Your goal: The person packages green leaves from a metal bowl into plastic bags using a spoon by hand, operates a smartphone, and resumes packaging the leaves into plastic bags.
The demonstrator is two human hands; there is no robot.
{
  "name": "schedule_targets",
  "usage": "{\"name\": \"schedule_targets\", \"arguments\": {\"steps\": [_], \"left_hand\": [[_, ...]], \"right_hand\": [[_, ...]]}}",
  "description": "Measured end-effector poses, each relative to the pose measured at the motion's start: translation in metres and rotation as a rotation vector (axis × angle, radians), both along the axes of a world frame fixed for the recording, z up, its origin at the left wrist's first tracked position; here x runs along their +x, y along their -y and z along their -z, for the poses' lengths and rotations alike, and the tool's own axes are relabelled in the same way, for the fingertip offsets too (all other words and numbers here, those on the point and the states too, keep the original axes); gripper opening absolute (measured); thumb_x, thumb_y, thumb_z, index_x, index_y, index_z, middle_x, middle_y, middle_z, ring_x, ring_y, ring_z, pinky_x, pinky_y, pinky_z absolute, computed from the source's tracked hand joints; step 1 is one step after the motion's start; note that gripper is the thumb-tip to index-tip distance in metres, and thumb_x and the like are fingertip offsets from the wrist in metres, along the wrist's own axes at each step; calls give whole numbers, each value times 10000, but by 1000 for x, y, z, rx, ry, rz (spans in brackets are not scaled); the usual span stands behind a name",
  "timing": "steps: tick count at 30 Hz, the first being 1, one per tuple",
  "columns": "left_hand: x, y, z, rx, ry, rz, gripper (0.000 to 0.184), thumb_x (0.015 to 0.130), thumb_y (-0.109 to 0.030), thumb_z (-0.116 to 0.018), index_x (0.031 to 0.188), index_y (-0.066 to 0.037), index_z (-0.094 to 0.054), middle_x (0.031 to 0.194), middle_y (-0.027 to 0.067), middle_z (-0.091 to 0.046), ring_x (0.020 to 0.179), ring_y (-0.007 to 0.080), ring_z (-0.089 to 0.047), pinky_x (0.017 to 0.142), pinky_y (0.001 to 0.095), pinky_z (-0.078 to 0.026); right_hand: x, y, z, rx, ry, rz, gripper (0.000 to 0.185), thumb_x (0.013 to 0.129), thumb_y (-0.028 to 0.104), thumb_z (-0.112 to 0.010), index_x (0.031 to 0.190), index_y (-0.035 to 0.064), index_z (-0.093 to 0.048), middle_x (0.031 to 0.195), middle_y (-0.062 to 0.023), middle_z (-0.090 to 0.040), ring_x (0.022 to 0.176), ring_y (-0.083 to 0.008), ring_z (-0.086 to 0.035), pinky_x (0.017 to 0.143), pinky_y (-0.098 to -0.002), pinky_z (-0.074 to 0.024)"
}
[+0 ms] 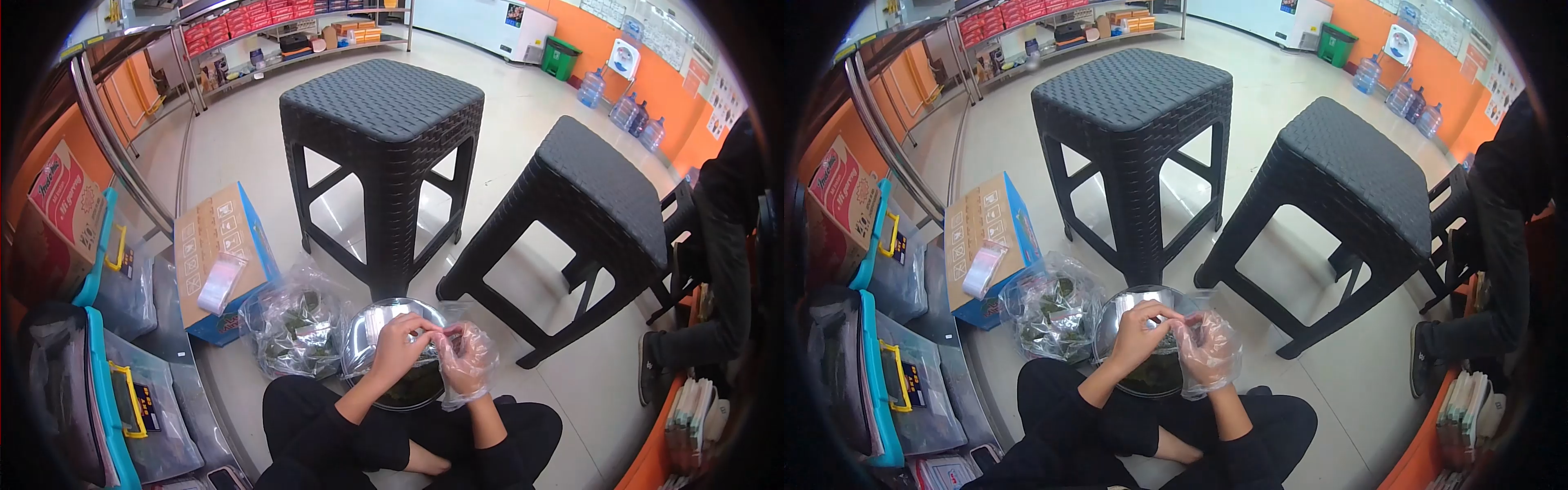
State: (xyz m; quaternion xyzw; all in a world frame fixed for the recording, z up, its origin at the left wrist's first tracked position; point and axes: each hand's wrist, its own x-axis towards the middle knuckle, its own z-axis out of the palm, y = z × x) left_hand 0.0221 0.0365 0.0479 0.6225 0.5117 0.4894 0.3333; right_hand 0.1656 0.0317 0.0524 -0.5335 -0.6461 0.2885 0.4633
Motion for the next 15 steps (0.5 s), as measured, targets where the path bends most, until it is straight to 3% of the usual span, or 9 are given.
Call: {"name": "schedule_targets", "arguments": {"steps": [5, 7, 10, 12, 14, 15], "left_hand": [[4, 3, 7, 20, -105, -57, 95, 742, -78, -704, 811, -18, -678, 770, 92, -626, 722, 206, -621, 661, 301, -478], [4, 5, 8, -76, 6, -35, 88, 745, -81, -705, 798, -17, -676, 766, 58, -638, 703, 145, -593, 625, 273, -451], [1, 5, 10, -172, 142, 30, 83, 774, -86, -704, 829, -24, -699, 788, 28, -668, 725, 90, -602, 654, 235, -466], [-3, 2, 19, -224, 246, 122, 113, 801, -93, -697, 878, -11, -707, 829, 37, -691, 770, 90, -617, 702, 234, -478], [-5, 1, 18, -231, 340, 156, 145, 824, -106, -691, 917, 5, -704, 867, 52, -703, 801, 95, -630, 740, 241, -484], [-6, 1, 14, -225, 307, 132, 155, 839, -129, -682, 933, -7, -703, 873, 53, -704, 810, 99, -634, 744, 242, -483]], "right_hand": [[0, 0, 4, 117, 4, -34, 86, 836, 112, -674, 847, 30, -650, 746, -72, -636, 629, -137, -590, 563, -290, -465], [5, -4, 5, 204, 55, -118, 71, 877, 70, -628, 883, 5, -657, 785, -60, -642, 670, -94, -595, 571, -256, -473], [8, -5, 5, 68, -87, -189, 103, 899, 45, -585, 930, -13, -664, 807, -70, -645, 707, -107, -609, 617, -253, -495], [11, -4, 6, -45, -148, -221, 150, 916, 61, -571, 992, -37, -657, 865, -61, -641, 780, -99, -599, 679, -235, -496], [10, -3, 5, -79, -272, -203, 174, 902, 59, -580, 1033, -27, -657, 864, -105, -672, 809, -135, -629, 697, -279, -492], [9, -3, 4, -94, -282, -199, 163, 910, 61, -572, 1016, -32, -653, 861, -79, -658, 786, -113, -604, 678, -257, -478]]}}
